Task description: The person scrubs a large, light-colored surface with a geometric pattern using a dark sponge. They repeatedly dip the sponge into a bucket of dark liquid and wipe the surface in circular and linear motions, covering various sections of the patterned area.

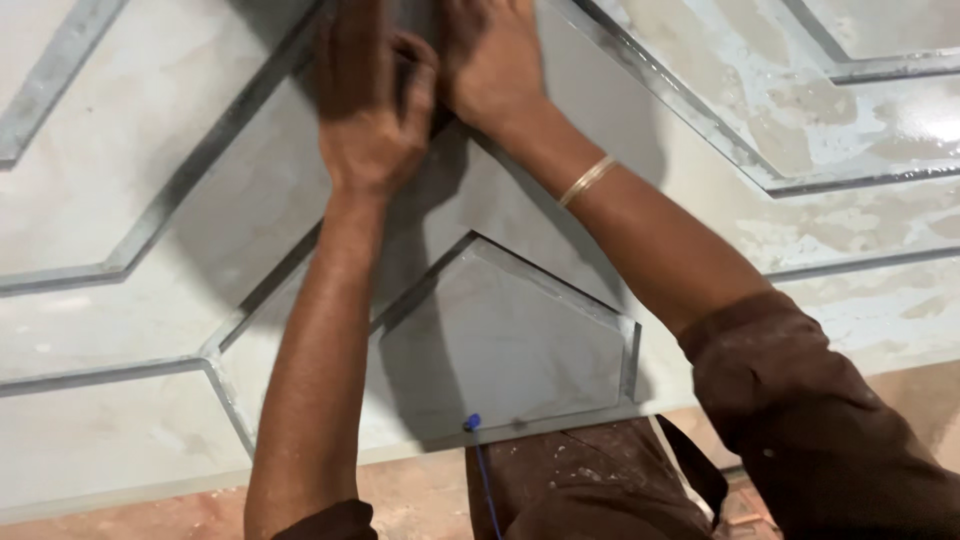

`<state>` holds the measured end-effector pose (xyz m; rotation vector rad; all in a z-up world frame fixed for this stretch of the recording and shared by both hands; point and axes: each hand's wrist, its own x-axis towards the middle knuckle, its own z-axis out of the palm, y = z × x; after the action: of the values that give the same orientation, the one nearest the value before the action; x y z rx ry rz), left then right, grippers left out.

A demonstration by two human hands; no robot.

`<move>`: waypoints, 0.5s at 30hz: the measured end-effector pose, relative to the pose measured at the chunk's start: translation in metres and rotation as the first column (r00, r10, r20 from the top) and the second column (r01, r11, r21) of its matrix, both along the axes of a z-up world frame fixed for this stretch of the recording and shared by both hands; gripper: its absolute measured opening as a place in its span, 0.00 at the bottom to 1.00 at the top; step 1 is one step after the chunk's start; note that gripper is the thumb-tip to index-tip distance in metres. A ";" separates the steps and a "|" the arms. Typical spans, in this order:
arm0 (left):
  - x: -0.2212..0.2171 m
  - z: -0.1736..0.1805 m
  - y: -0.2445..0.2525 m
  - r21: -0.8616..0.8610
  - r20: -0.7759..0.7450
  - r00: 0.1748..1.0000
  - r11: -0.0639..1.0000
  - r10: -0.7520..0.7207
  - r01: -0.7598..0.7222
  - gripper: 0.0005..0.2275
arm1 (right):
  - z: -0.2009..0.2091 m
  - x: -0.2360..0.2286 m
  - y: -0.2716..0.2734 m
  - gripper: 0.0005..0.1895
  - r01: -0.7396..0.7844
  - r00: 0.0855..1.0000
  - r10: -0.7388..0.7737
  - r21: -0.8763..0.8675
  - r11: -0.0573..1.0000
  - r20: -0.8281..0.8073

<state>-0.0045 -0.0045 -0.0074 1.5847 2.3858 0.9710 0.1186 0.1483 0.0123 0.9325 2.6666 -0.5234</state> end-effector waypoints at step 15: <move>-0.001 -0.002 -0.008 0.280 0.338 0.940 0.950 0.040 -0.141 0.22 | 0.004 -0.009 -0.018 0.40 0.023 0.996 -0.015 0.086 0.996 -0.090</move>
<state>-0.0058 -0.0124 -0.0092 1.2702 2.1726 1.5466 0.1092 0.1300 0.0162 0.9810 2.7826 -0.4672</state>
